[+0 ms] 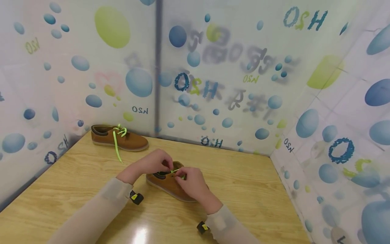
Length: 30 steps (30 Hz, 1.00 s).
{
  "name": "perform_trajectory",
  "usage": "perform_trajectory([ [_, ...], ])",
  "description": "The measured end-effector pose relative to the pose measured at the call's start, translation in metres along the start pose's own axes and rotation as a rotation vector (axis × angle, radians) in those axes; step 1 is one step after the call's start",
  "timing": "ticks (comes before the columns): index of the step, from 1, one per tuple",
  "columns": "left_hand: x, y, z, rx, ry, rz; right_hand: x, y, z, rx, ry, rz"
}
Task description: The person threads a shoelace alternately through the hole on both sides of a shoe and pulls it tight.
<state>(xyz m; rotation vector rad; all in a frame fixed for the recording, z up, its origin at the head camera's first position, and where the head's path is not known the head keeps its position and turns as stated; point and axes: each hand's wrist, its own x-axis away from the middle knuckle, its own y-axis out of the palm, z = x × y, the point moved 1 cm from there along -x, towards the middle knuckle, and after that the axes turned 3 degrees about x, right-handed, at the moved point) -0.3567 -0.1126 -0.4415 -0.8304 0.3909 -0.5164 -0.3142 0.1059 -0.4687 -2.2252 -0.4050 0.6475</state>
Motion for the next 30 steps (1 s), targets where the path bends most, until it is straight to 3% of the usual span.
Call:
perform_trajectory([
  [11, -0.0004, 0.0044, -0.0009, -0.023, 0.022, -0.018, 0.0010, 0.0008, 0.0023, -0.033, 0.046, -0.015],
  [18, -0.0012, 0.0053, 0.0010, -0.099, 0.064, -0.011, -0.0019, 0.0012, 0.0037, -0.030, 0.038, -0.004],
  [21, -0.0013, 0.0058, 0.0009, -0.057, 0.079, -0.029, -0.0019, 0.0013, 0.0032, -0.029, 0.034, 0.001],
  [30, -0.0006, 0.0026, 0.0004, 0.082, 0.033, -0.067, -0.0009, 0.0011, 0.0016, -0.022, 0.048, 0.006],
])
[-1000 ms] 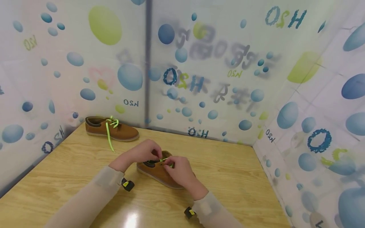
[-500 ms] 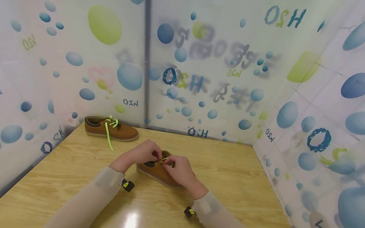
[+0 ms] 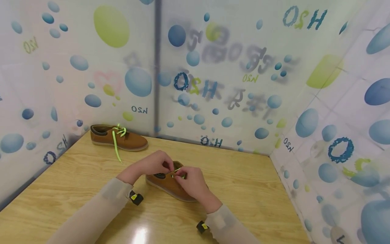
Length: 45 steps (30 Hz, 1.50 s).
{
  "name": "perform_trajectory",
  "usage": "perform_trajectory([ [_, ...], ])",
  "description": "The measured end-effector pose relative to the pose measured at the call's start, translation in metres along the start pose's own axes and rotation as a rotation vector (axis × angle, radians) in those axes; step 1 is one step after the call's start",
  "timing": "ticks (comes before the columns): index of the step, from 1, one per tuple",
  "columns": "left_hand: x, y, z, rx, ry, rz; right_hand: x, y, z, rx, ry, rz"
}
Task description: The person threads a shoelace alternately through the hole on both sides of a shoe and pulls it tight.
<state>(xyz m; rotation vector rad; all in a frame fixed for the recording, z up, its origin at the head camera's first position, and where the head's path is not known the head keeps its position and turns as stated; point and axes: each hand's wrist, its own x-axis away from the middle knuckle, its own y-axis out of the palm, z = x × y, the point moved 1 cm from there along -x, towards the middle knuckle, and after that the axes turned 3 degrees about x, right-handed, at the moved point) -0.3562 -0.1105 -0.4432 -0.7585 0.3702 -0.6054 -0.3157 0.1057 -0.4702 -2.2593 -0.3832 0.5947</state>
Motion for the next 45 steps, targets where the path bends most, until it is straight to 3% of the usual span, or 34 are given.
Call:
perform_trajectory([
  [12, 0.003, -0.004, -0.002, 0.083, -0.004, -0.065, 0.001, 0.000, -0.001, 0.026, -0.016, 0.013],
  [28, 0.004, -0.002, 0.000, 0.118, -0.003, -0.077, 0.008, 0.006, -0.008, 0.198, -0.217, 0.180],
  [35, 0.003, -0.002, 0.002, 0.127, -0.022, -0.067, 0.006, 0.002, -0.004, 0.053, -0.261, 0.206],
  [45, 0.003, -0.002, 0.000, 0.102, -0.024, -0.055, 0.003, -0.015, -0.006, -0.287, -0.129, 0.087],
])
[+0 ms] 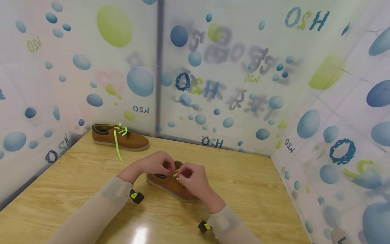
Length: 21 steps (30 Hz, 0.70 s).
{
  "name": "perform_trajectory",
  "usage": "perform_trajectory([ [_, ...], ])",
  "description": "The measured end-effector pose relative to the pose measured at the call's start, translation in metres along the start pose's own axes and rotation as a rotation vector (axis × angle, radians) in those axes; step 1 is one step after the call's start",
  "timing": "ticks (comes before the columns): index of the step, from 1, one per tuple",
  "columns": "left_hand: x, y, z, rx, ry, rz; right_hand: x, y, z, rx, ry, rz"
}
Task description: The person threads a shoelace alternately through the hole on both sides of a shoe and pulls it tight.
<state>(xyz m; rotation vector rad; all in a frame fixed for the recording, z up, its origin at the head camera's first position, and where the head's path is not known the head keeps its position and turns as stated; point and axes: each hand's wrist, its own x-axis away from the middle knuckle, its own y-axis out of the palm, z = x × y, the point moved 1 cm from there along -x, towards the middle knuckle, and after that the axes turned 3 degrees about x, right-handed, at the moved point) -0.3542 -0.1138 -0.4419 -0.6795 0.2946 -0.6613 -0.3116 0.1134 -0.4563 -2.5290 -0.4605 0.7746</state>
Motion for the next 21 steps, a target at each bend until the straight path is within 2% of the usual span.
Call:
perform_trajectory([
  [7, 0.001, 0.000, 0.000, -0.003, -0.007, 0.001, -0.002, -0.013, -0.011, -0.108, 0.010, -0.032],
  [14, 0.000, 0.000, 0.001, -0.002, -0.010, 0.002, 0.000, -0.023, -0.028, -0.185, -0.007, -0.102],
  [18, 0.000, 0.000, 0.001, -0.003, -0.009, 0.005, 0.002, -0.028, -0.039, -0.272, -0.065, -0.150],
  [21, 0.001, 0.000, 0.002, -0.006, -0.012, 0.008, 0.003, -0.032, -0.044, -0.303, -0.147, -0.195],
])
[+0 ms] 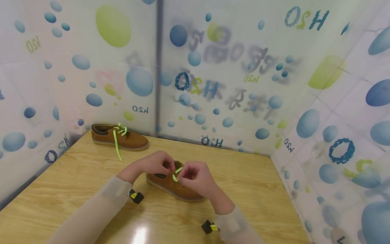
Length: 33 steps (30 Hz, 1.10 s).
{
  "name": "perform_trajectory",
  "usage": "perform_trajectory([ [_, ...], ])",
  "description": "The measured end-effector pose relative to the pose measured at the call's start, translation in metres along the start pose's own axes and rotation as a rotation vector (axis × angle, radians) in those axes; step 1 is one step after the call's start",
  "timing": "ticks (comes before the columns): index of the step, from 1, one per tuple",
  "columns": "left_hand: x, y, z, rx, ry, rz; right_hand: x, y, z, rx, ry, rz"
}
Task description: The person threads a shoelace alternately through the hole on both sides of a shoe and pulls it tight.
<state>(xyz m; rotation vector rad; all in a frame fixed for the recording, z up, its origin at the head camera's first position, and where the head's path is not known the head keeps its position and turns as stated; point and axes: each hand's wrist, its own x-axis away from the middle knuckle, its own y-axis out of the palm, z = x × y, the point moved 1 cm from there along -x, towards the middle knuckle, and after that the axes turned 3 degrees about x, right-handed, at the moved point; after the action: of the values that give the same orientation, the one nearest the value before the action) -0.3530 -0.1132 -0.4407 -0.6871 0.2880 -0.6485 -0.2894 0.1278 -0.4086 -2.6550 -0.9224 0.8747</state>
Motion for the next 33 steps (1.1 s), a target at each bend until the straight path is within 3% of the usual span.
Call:
perform_trajectory([
  [6, 0.001, 0.000, 0.001, -0.009, -0.001, 0.003, 0.001, 0.002, -0.002, 0.021, -0.060, -0.158],
  [18, 0.000, 0.000, 0.000, -0.001, 0.020, 0.001, 0.005, 0.041, 0.006, 0.277, -0.023, -0.427],
  [25, 0.001, -0.002, 0.001, -0.003, 0.029, -0.002, 0.003, 0.048, 0.006, 0.413, -0.022, -0.531],
  [29, 0.001, -0.002, 0.001, 0.010, 0.031, -0.001, 0.003, 0.042, 0.008, 0.374, 0.017, -0.493],
  [33, 0.002, -0.005, -0.003, 0.026, 0.037, 0.029, 0.001, 0.027, 0.017, 0.337, 0.115, -0.283],
])
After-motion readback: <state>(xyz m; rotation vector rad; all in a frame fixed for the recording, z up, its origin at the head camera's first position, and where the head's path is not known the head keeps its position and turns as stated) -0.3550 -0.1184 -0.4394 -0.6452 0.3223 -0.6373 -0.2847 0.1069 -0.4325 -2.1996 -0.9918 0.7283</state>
